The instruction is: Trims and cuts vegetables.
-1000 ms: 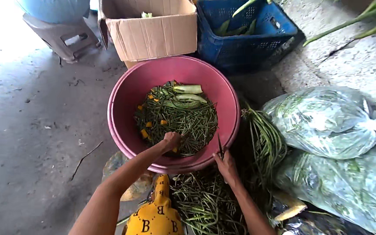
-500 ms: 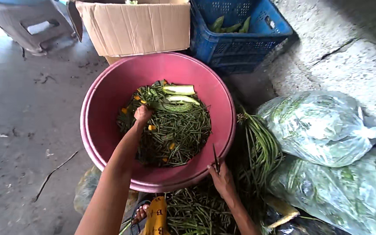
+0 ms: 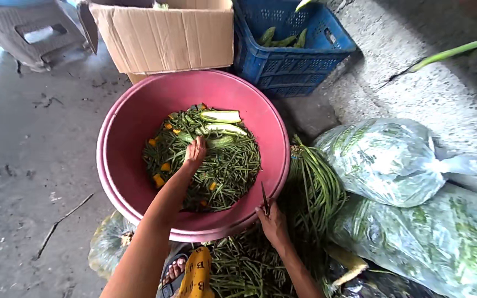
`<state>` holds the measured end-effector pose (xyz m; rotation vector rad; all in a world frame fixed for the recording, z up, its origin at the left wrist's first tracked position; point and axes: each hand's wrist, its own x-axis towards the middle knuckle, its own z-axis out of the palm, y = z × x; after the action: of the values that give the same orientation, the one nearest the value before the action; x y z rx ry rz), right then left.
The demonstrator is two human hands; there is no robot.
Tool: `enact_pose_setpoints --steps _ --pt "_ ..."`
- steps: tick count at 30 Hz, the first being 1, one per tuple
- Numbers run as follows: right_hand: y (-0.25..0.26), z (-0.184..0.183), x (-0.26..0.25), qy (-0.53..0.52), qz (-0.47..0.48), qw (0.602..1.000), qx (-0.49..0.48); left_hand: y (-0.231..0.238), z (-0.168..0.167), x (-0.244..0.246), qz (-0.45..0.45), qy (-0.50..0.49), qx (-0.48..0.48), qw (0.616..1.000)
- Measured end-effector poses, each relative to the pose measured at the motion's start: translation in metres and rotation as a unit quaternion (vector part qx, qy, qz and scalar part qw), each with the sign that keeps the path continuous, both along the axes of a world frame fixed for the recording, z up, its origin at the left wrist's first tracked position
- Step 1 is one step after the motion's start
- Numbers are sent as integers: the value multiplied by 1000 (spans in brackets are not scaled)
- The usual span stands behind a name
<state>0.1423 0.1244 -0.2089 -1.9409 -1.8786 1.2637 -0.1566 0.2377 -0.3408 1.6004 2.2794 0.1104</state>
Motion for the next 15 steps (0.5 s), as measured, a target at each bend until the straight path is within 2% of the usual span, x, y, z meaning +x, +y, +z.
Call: enact_pose_setpoints --steps 6,9,11,13,15 --pt "0 4 -3 -32 11 999 -18 -21 44 -15 -1 -29 -83 996" --pt "1 5 -6 -41 13 999 -20 -29 63 -14 32 -25 -62 997" --pt "5 5 -3 -35 12 999 -26 -31 78 -7 -17 -15 -11 1000" --pt "6 9 -1 20 -7 999 -42 -47 96 12 -87 -31 59 994" --pt "5 20 -16 145 -61 986 -56 -75 139 35 -124 -75 72 987"
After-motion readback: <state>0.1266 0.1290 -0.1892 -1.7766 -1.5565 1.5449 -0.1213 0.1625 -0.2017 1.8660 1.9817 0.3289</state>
